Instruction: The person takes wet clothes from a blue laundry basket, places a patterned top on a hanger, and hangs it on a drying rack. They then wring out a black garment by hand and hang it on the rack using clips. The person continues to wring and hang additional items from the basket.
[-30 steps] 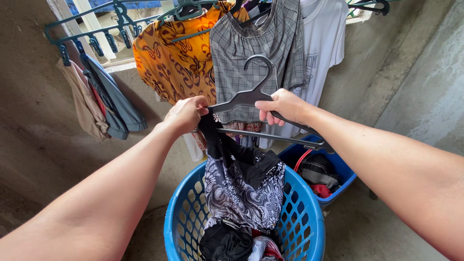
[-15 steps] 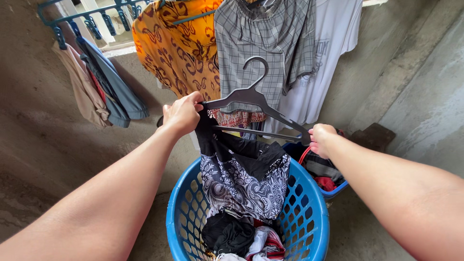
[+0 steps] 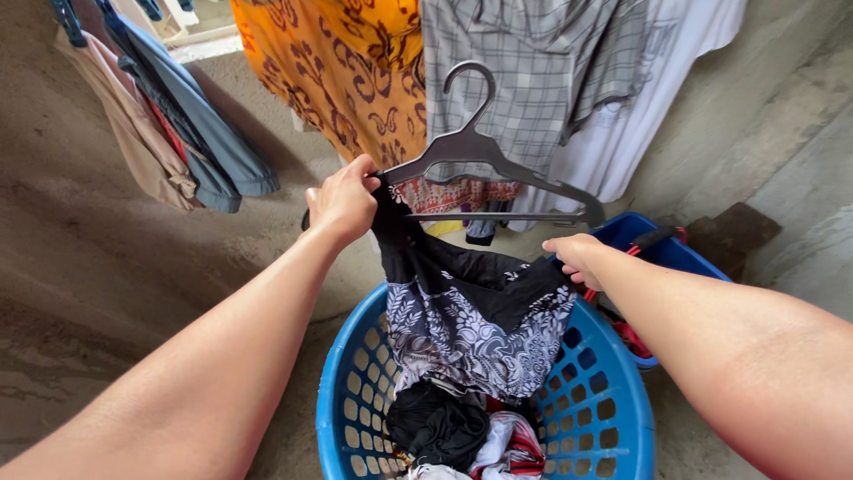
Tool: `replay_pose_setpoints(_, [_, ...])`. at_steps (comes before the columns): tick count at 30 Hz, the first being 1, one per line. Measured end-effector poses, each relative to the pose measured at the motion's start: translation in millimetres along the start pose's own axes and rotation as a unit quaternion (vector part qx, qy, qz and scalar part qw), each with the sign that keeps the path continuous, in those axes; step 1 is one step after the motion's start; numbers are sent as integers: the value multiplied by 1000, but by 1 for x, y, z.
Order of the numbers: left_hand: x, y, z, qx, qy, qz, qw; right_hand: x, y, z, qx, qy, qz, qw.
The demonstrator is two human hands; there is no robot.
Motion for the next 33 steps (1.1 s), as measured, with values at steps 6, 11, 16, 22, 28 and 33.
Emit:
replay_pose_setpoints(6, [-17,10,2,0,-17,-20,1000,-8,38,32,-9,34,-67,997])
replay_pose_setpoints(11, [-28,11,-3,-11,-30,-24,999,-11,51,65,-55,80,-84,992])
replay_pose_setpoints(16, [-33,7,-3,-13,-37,-19,999,-18,23,59,22,65,10,998])
replay_pose_setpoints(22, [-32,-1,-13,-12,-35,-24,999,-6,-4,38,-117,130,263,949])
replay_pose_setpoints(28, [-23,-14,-28,-10,-30,-20,999,5,-38,45,-87,91,334,934])
replay_pose_setpoints(33, [-4,-27,-46,-13,51,51,997,-2,-57,27,-120,-4,484,867])
Point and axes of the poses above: each hand's wrist, its own z-axis towards the middle knuckle, its own y-axis out of the palm, x = y × z, the point moved 4 cm from there along z, towards the middle knuckle, and after that the axes turned 14 degrees about y, right-handed, at the moved point
